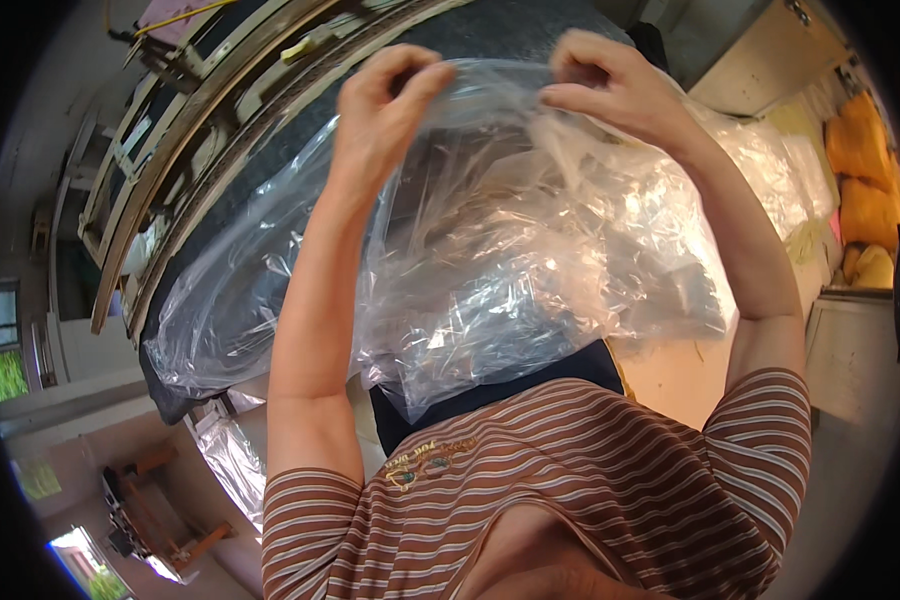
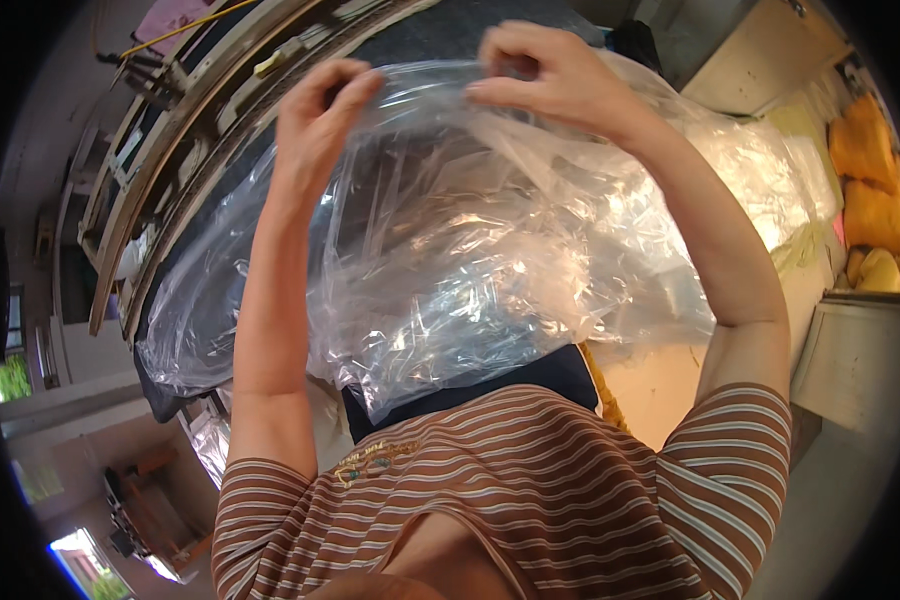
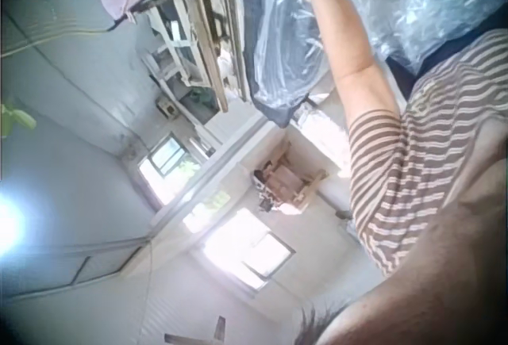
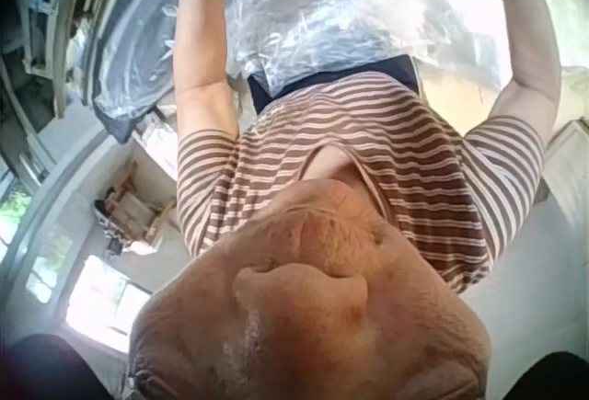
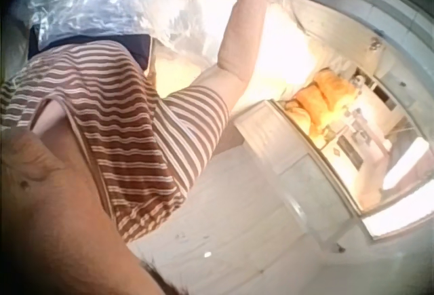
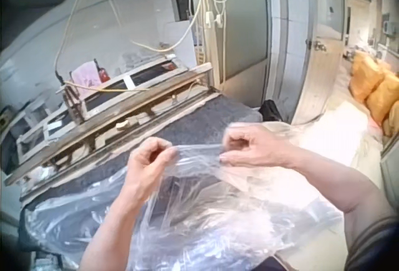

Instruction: Wrapping a large curved manufactured object in clear plastic film.

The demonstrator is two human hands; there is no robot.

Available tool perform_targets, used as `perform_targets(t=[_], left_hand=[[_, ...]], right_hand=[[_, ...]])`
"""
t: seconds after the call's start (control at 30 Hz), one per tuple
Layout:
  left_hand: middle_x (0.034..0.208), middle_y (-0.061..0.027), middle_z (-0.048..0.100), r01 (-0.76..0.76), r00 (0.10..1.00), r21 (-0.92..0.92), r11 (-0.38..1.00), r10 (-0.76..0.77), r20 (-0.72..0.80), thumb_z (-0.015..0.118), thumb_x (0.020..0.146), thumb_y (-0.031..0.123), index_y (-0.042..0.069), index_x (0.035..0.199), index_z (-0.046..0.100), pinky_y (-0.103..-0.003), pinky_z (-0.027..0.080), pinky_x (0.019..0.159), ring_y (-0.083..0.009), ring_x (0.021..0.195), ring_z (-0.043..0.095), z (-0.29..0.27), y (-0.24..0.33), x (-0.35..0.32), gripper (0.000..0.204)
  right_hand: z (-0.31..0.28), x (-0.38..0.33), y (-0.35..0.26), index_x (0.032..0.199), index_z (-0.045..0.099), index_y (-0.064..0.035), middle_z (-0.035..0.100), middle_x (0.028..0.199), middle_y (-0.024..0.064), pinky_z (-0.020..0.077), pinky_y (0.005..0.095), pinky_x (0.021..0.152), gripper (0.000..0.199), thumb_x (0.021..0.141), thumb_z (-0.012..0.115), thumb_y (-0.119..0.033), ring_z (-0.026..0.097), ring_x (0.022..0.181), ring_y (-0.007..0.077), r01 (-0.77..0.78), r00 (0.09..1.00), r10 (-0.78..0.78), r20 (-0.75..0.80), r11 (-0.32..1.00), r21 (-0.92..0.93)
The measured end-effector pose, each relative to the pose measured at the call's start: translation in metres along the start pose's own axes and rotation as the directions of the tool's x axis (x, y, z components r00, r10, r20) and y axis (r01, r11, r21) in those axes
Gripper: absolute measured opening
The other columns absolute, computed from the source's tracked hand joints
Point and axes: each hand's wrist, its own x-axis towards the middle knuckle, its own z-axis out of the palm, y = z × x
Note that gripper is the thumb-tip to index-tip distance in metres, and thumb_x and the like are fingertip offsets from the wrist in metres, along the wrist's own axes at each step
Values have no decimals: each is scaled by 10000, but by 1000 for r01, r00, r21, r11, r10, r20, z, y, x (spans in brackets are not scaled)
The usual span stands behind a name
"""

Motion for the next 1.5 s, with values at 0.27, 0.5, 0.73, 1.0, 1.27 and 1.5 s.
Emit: perform_targets(t=[0.27,0.5,0.73,1.0,1.27,1.5], left_hand=[[821,-18,562,313,883,401,861,-108,-457,616,826,110,1,854,618,-221,414,682,-90,743,505,-135,-60,-114,113],[847,-78,637,727,616,570,383,2,-787,615,843,263,0,945,641,-281,445,730,-146,760,548,-370,-10,-340,282],[806,-86,642,857,481,465,221,-22,-876,629,823,352,-21,869,652,-294,443,697,-156,717,539,-433,-17,-402,376],[819,-66,637,830,482,384,404,-173,-859,622,837,316,-9,901,651,-280,452,703,-148,731,544,-445,-67,-412,333],[836,-108,641,804,576,554,216,-49,-816,603,837,379,-24,924,636,-318,435,726,-202,749,557,-413,-108,-331,414],[843,-102,633,762,608,547,346,-94,-788,591,856,345,-29,934,624,-299,433,732,-182,755,555,-431,-118,-334,383]], right_hand=[[-103,-305,234,706,689,-85,653,759,134,500,393,699,249,637,666,-323,630,760,298,-213,242,946,218,271,-939],[-198,-208,231,854,616,-49,631,794,151,486,426,665,215,820,486,-217,609,753,325,-593,719,497,-486,73,-802],[-154,57,60,874,593,-47,609,755,15,461,228,613,269,889,524,-307,576,697,92,-42,825,126,-551,986,162],[-30,-59,123,1227,483,-78,485,1220,123,434,331,856,449,846,576,-296,491,1097,269,135,978,-4,210,780,-612],[-27,-52,195,1150,414,-44,531,1013,111,458,288,773,401,841,616,-199,566,878,184,-275,910,195,-365,945,-179],[-48,-41,204,1029,502,-18,584,698,48,465,242,566,297,801,640,-150,572,592,118,-403,872,327,-364,902,-155]])
